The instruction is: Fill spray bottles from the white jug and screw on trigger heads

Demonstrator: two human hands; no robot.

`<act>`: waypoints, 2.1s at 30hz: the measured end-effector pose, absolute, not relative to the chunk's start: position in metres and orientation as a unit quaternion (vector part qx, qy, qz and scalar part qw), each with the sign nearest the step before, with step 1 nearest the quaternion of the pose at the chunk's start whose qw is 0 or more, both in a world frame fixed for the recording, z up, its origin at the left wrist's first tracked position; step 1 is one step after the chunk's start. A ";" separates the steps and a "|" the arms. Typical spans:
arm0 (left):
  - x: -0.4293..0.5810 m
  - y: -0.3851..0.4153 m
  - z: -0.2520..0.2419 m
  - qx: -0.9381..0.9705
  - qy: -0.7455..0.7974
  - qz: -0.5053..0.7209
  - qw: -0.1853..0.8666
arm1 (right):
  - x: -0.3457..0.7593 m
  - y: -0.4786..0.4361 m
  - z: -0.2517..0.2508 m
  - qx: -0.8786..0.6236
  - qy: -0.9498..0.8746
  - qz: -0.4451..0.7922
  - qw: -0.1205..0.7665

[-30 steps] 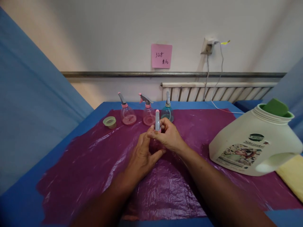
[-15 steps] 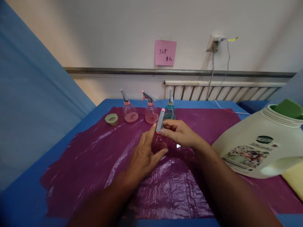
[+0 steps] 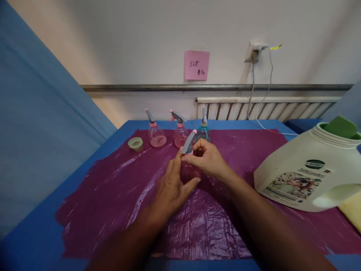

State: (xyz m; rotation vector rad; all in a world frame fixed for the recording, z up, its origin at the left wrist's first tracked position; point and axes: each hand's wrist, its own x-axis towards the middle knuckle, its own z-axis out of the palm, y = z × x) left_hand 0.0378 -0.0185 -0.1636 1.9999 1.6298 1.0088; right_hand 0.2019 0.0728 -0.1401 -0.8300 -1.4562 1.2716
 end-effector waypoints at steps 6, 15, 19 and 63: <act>0.037 -0.018 -0.162 0.700 0.586 0.359 0.195 | 0.209 0.071 -0.134 -0.341 -0.630 0.511 0.476; 0.036 -0.018 -0.159 0.706 0.558 0.395 0.186 | 0.230 0.071 -0.116 -0.285 -0.725 0.458 0.429; 0.037 -0.018 -0.162 0.699 0.574 0.383 0.188 | 0.225 0.071 -0.118 -0.300 -0.718 0.447 0.441; 0.048 -0.016 -0.156 0.679 0.680 0.243 0.133 | 0.173 0.026 -0.170 -0.549 -0.541 0.219 0.598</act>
